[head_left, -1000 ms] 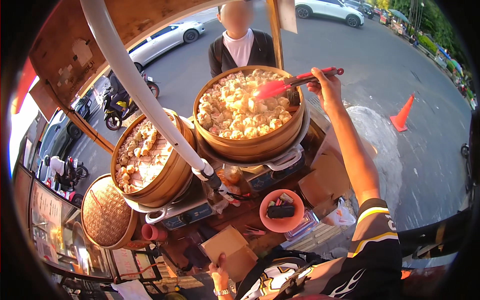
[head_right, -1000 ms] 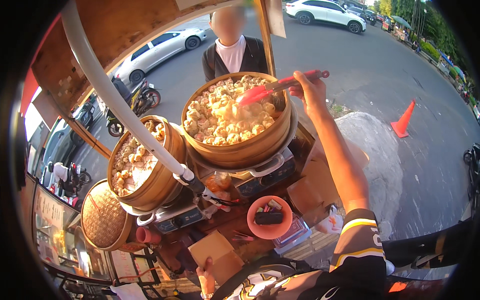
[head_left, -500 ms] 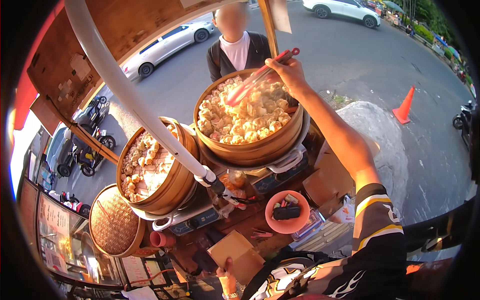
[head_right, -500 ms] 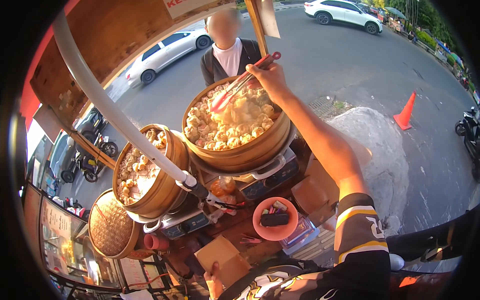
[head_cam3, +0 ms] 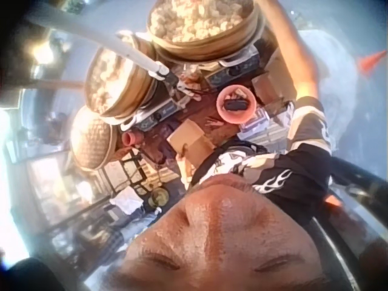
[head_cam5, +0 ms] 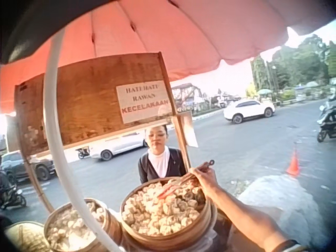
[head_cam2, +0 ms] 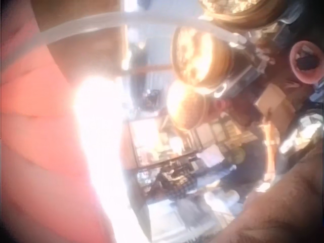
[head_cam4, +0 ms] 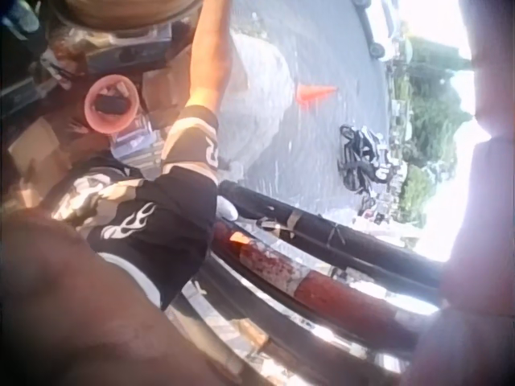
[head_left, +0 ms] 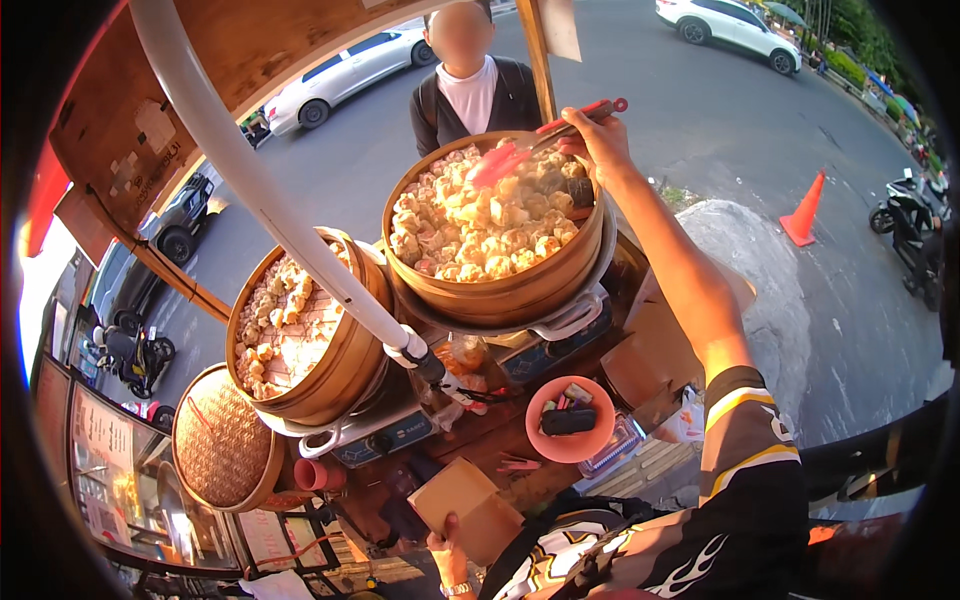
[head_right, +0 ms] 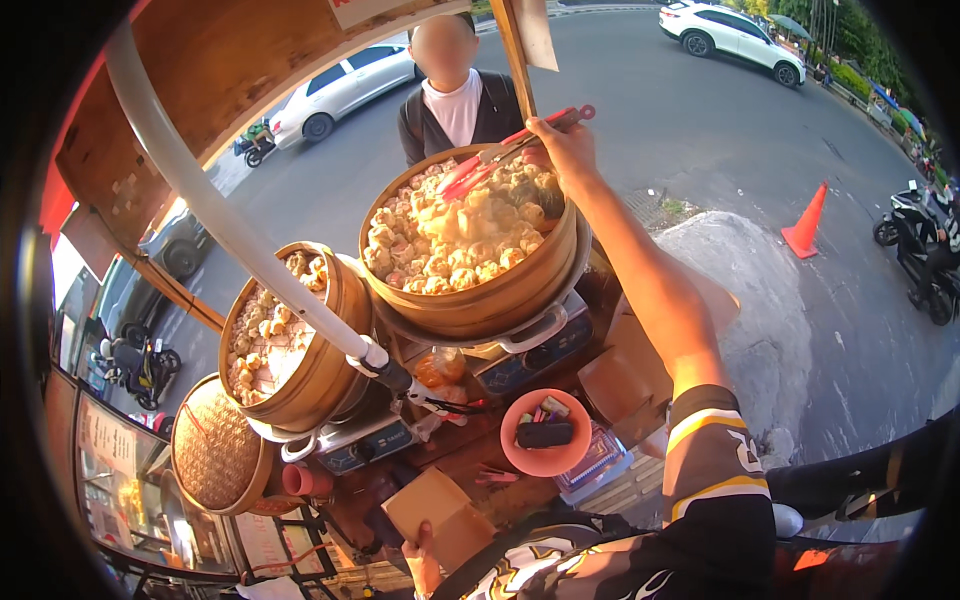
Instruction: The person prepares a food container by hand, uses tongs to transfer food items from a steamer into the container, and puts a packet inside. The person closes the lid, places the container in a plastic bag, and hands it to a customer before taking payment from a wallet.
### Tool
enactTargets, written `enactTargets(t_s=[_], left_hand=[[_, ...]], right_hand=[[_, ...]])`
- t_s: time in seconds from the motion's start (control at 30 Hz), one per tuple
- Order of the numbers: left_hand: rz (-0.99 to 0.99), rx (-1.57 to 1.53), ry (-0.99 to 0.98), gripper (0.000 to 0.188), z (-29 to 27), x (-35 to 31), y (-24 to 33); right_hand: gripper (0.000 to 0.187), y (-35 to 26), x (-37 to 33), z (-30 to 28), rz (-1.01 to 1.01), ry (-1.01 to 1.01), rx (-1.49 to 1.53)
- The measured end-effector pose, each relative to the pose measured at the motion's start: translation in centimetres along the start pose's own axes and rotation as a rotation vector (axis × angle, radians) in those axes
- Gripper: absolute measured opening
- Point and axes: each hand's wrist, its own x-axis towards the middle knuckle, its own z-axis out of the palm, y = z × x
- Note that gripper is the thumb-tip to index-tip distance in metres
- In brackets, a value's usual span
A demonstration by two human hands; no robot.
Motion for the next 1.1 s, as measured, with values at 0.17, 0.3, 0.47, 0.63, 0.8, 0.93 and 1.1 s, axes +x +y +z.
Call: enactTargets(t_s=[0.17,0.3,0.47,0.63,0.8,0.93,1.1], left_hand=[[-0.079,-0.016,-0.063,0.032,0.0,-0.3,1.8],[-0.061,-0.006,-0.059,0.033,0.2,0.0,1.4],[-0.062,0.015,-0.088,0.035,0.8,0.3,2.0],[-0.059,0.000,-0.138,0.035,0.8,0.6,1.4],[-0.090,0.045,-0.136,0.036,0.6,0.5,1.0],[-0.087,0.027,-0.120,0.036,0.7,0.2,0.7],[-0.023,0.015,-0.099,0.036,0.4,-0.3,1.4]], right_hand=[[0.021,-2.3,0.5,-3.7,-0.087,0.149,-0.063],[0.021,-5.4,0.1,-5.9,-0.202,0.220,-0.259],[0.024,-6.2,-0.7,-5.7,-0.299,0.185,-0.382],[0.027,-6.3,-1.1,-4.8,-0.348,0.091,-0.433],[0.025,-9.9,-3.0,-6.0,-0.413,0.167,-0.577],[0.026,-10.7,-3.9,-6.1,-0.369,0.135,-0.591],[0.020,-10.7,-6.5,-8.1,-0.505,0.284,-0.302]])
